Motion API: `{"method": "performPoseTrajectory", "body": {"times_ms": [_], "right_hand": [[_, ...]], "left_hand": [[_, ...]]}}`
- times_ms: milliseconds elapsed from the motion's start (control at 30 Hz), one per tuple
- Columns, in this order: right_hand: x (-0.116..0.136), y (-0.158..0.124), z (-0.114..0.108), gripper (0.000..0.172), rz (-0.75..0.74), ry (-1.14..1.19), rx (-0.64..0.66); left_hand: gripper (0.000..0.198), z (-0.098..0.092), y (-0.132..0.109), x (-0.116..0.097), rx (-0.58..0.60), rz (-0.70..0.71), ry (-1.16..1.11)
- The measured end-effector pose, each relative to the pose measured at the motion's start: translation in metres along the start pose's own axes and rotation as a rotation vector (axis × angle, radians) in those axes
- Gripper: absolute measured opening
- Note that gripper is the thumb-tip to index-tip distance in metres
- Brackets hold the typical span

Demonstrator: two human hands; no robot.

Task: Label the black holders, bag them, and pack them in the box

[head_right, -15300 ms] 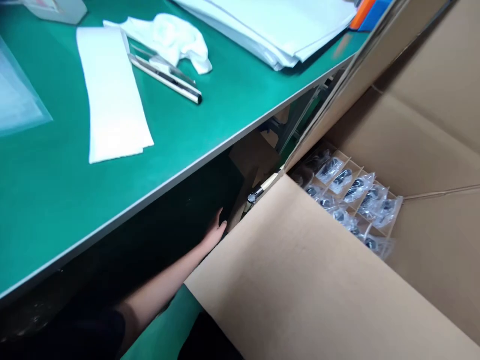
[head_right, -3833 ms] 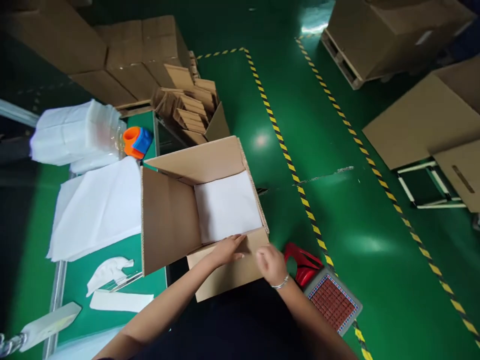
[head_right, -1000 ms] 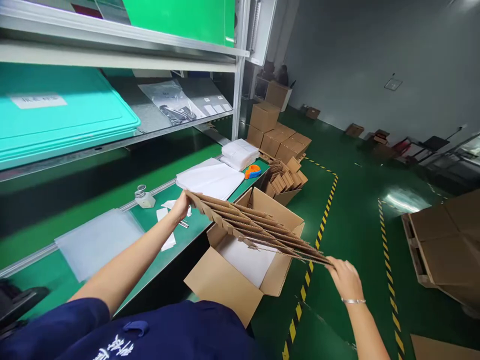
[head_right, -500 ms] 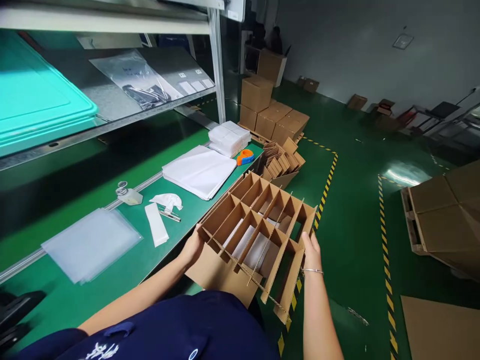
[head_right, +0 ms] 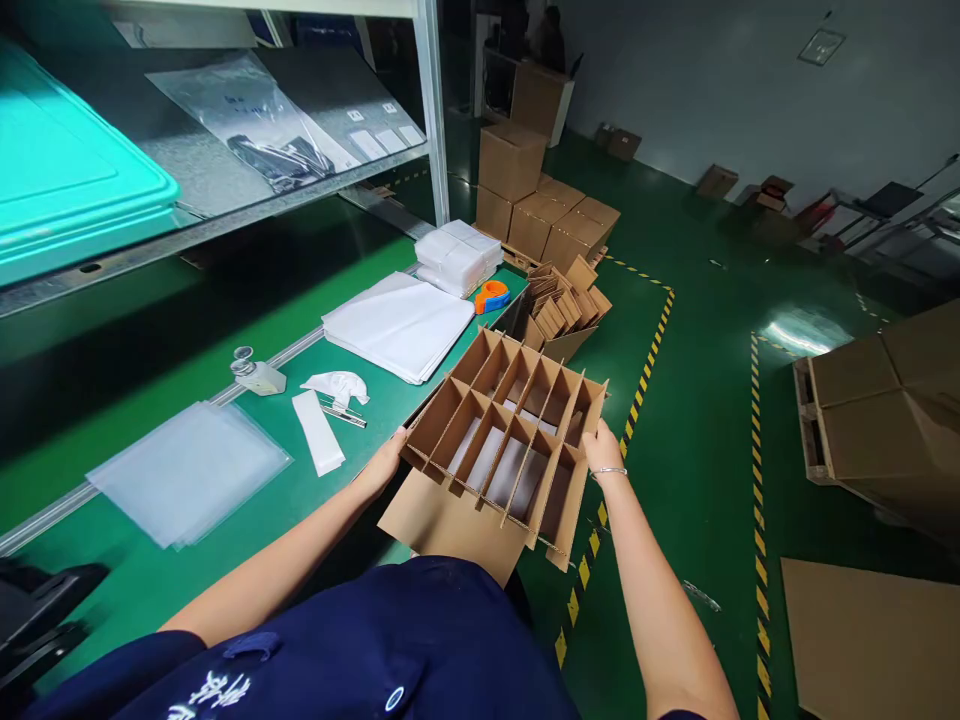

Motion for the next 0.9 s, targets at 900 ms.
{"method": "performPoseTrajectory", "body": {"times_ms": [900], "right_hand": [[-0.031,0.027,0.091,0.033,0.271,-0.422,-0.120]], "left_hand": [[0.053,0.088,0.032,0.045,0.374,0.857,0.980]]}}
Point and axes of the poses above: each hand's wrist, its own y-axis towards the middle knuckle, its own z-axis out of the palm, x = y × z, the point moved 4 cm from there along y, towards the middle knuckle, and after that the axes turned 15 degrees about -x, right-handed, at the moved point
